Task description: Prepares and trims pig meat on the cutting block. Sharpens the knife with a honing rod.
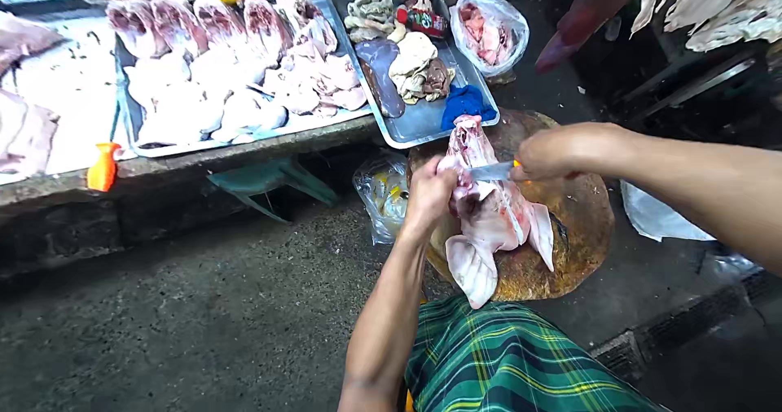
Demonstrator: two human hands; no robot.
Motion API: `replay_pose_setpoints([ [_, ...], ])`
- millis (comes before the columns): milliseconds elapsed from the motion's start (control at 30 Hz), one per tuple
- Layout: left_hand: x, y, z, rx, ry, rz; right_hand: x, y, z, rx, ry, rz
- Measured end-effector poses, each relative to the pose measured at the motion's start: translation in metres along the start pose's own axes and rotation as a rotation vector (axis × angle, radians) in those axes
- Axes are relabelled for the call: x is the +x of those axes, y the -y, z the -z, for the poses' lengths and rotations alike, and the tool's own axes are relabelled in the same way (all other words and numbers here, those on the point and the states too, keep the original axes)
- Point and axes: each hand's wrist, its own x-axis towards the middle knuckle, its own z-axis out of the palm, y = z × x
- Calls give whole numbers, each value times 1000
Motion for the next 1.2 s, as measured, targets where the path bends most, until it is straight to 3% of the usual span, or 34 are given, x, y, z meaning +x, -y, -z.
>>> replay_pose_setpoints([
  [133,36,-21,0,33,56,42,40,3,5,-34,47,66],
  [233,50,-18,17,-65,6,94,14,-4,31,20,157,16],
  [367,49,-17,16,-130,-32,104,-4,-26,54,65,265,-88],
  [500,43,-24,-1,-61,-14,54,3,-28,48,22,219,-41],
  [600,28,-20,18,-67,-83,47,-1,-63,39,60,226,-31],
  [733,-25,20,45,-69,-143,34,-19,-113,0,-50,86,133],
  [800,-55,57,52,-91,-174,140,-35,-137,-28,-158,-31,189],
  [900,-75,122,39,-174,-183,297,-49,-172,-90,47,-196,128],
  [1033,-61,148,18,-194,-184,304,-46,-142,-127,456,-289,45],
  [1100,-58,148,20,-155,-204,291,-30,-112,-130,474,-315,101],
  [1200,-65,133,32,-59,-207,269,7,-73,-118,500,-209,167],
])
